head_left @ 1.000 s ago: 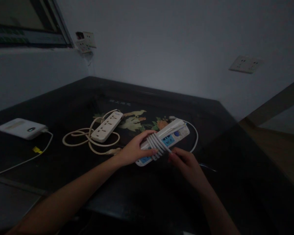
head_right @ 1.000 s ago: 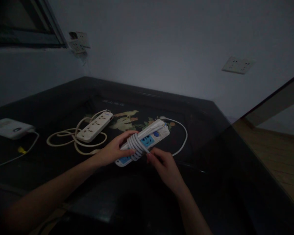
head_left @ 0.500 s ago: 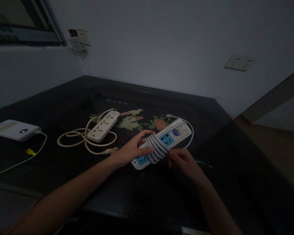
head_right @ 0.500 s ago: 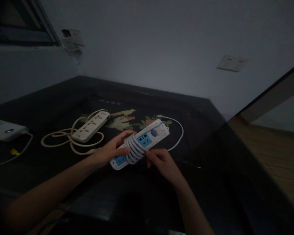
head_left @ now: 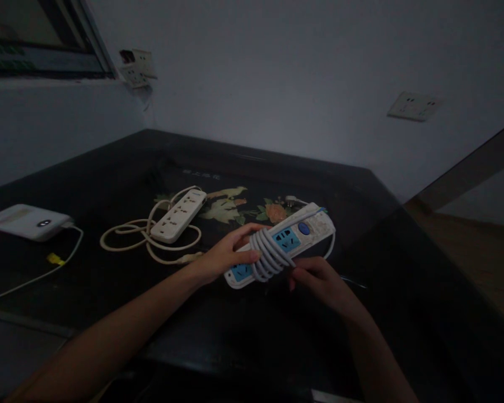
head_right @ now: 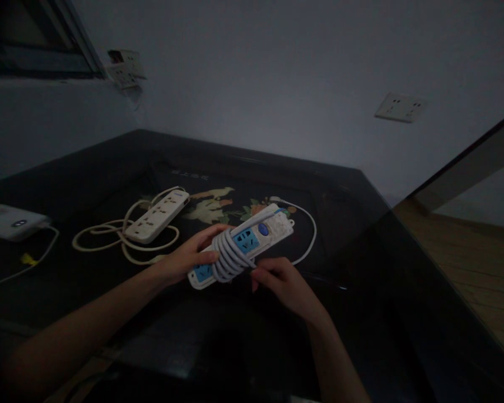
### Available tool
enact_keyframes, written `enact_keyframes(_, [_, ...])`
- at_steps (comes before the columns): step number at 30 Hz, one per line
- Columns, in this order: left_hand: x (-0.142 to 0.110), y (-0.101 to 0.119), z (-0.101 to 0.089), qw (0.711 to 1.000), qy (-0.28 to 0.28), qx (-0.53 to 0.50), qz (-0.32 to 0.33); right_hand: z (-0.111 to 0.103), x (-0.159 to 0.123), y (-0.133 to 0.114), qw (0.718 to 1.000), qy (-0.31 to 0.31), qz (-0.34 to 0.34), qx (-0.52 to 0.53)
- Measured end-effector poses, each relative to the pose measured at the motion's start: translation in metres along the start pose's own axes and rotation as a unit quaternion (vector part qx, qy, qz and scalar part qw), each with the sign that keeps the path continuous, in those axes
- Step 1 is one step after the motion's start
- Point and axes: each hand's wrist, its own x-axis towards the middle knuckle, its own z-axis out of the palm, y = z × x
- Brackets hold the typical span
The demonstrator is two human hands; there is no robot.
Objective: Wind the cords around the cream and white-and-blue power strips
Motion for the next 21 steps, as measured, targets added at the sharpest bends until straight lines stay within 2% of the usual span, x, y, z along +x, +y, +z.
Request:
enact_keyframes(6, [-0.001, 0.0, 0.0, 1.0, -0.028, 0.007, 0.009, -0.003, -0.003, -0.002, 1.0, -0.025, 0.004, 0.005])
enact_keyframes(13, [-0.001, 0.001, 0.0, 0.999, -0.03, 0.018, 0.001, -0.004, -0.004, -0.003, 1.0, -0.016, 0.012, -0.019])
enact_keyframes(18, [0.0, 0.0, 0.002, 1.0, 0.028, 0.004, -0.008, 0.004, -0.001, -0.009, 0.991, 0.079, -0.008, -0.11])
enact_keyframes(21, [0.001, -0.002, 0.001, 0.998, 0.048, -0.023, -0.018, 0.011, 0.001, -0.006, 0.966, 0.129, -0.01, -0.226])
